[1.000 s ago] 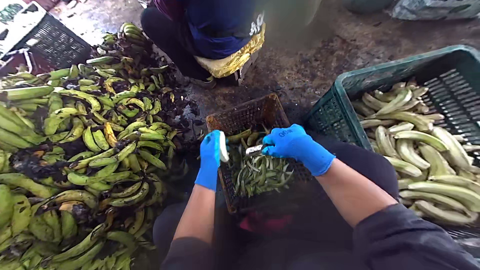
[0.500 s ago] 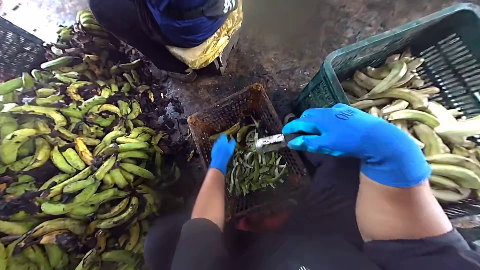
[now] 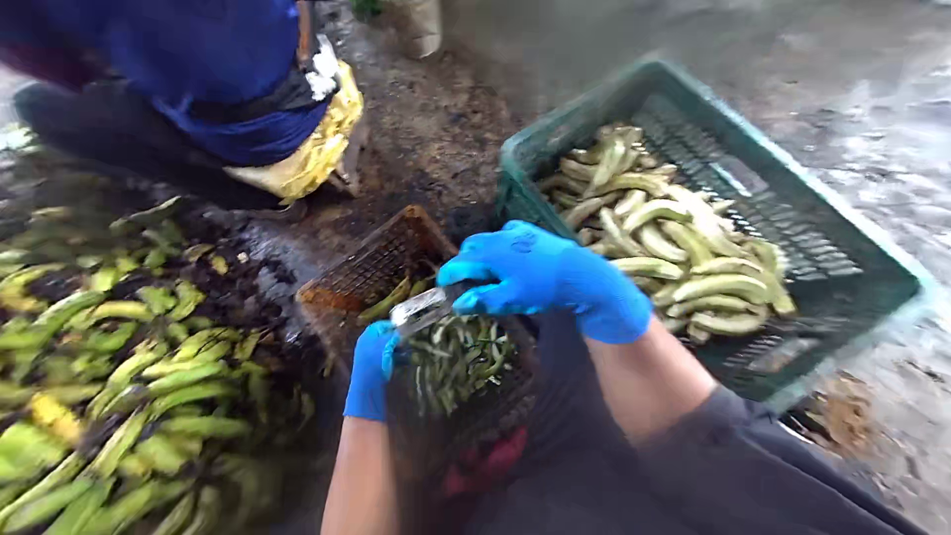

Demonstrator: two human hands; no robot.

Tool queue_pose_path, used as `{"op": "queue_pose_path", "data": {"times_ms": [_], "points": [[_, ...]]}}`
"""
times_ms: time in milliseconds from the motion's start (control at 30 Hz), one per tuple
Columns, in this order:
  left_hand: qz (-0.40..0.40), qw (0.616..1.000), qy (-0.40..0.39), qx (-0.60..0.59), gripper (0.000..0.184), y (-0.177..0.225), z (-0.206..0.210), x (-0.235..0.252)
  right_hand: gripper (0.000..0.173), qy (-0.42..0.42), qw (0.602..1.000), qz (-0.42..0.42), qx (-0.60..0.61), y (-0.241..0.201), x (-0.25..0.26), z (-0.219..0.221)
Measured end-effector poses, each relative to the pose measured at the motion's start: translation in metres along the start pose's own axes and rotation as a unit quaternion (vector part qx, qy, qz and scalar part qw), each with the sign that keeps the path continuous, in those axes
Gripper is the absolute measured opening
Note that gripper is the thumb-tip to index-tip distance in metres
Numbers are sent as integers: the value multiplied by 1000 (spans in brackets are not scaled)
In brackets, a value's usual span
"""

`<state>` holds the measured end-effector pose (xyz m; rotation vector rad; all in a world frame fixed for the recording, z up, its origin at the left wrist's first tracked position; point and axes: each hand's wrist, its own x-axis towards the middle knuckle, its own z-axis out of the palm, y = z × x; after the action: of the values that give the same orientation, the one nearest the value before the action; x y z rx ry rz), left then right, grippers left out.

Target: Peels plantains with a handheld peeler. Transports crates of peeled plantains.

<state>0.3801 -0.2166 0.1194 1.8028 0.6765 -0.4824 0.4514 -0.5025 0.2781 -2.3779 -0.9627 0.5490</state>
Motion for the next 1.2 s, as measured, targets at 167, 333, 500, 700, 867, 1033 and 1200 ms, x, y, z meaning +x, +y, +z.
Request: {"op": "queue_pose_path", "data": {"times_ms": [167, 333, 500, 700, 867, 1033, 1200], "points": [[131, 900, -106, -402, 46, 25, -35, -129, 50, 106, 993, -3, 43, 18, -8, 6], [295, 945, -65, -129, 96, 50, -40, -136, 32, 289, 889, -2, 355, 18, -9, 16], [265, 960, -75, -56, 44, 79, 21, -68, 46, 382, 737, -3, 557, -19, -14, 63], [190, 903, -84, -375, 55, 45, 8, -70, 45, 293, 726, 209, 585, -44, -46, 192], [261, 878, 20, -400, 56, 58, 14, -80, 50, 363, 771, -32, 522, -86, -48, 148], [343, 858, 65, -377, 59, 54, 13, -103, 51, 377, 802, -151, 437, -84, -29, 126], [291, 843, -43, -450, 52, 60, -44, -135, 38, -64, 868, 169, 462, -59, -19, 172]]}}
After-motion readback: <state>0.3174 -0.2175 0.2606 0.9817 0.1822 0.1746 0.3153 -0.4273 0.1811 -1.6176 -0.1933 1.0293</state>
